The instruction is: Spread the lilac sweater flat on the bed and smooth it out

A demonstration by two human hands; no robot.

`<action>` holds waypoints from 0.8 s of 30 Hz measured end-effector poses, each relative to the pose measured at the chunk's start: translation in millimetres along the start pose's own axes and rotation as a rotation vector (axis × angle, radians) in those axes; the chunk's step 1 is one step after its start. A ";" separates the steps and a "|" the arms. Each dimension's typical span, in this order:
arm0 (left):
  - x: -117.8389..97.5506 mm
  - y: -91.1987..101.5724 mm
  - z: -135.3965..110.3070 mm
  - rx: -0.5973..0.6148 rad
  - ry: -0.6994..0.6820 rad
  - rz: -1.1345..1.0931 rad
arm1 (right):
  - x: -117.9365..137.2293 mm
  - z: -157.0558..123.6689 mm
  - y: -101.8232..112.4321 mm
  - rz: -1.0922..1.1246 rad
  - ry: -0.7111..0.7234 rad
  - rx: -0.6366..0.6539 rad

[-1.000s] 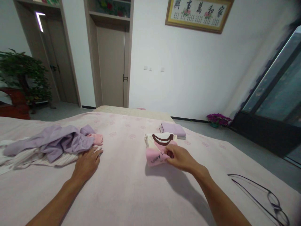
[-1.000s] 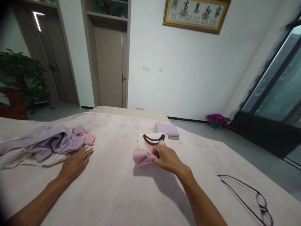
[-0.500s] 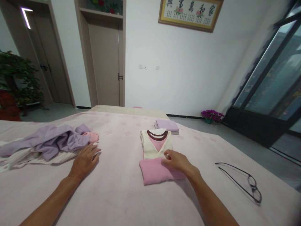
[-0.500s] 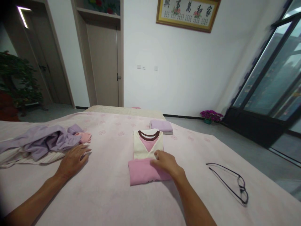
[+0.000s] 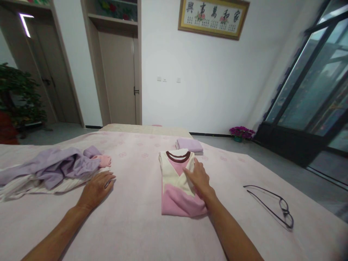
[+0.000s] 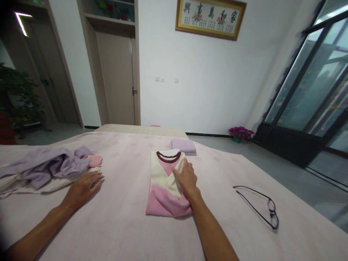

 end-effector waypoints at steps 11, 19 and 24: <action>5.2 3.3 0.2 -0.044 0.089 -0.134 | -7.3 11.4 43.7 0.416 0.085 0.086; -102.2 12.2 44.1 0.214 0.600 -0.951 | 38.9 -27.4 102.0 1.474 0.044 0.364; -210.8 7.9 70.9 0.570 0.496 -1.385 | 75.3 -61.8 91.6 1.559 0.087 0.599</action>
Point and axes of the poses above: each hand's wrist, its own z-axis towards the middle knuckle, its own y-axis out of the back of the hand, x = y × z, the point moved 4 cm from there along z, towards the middle knuckle, and after that the axes turned 6 degrees about -z, right-handed, at the moved point
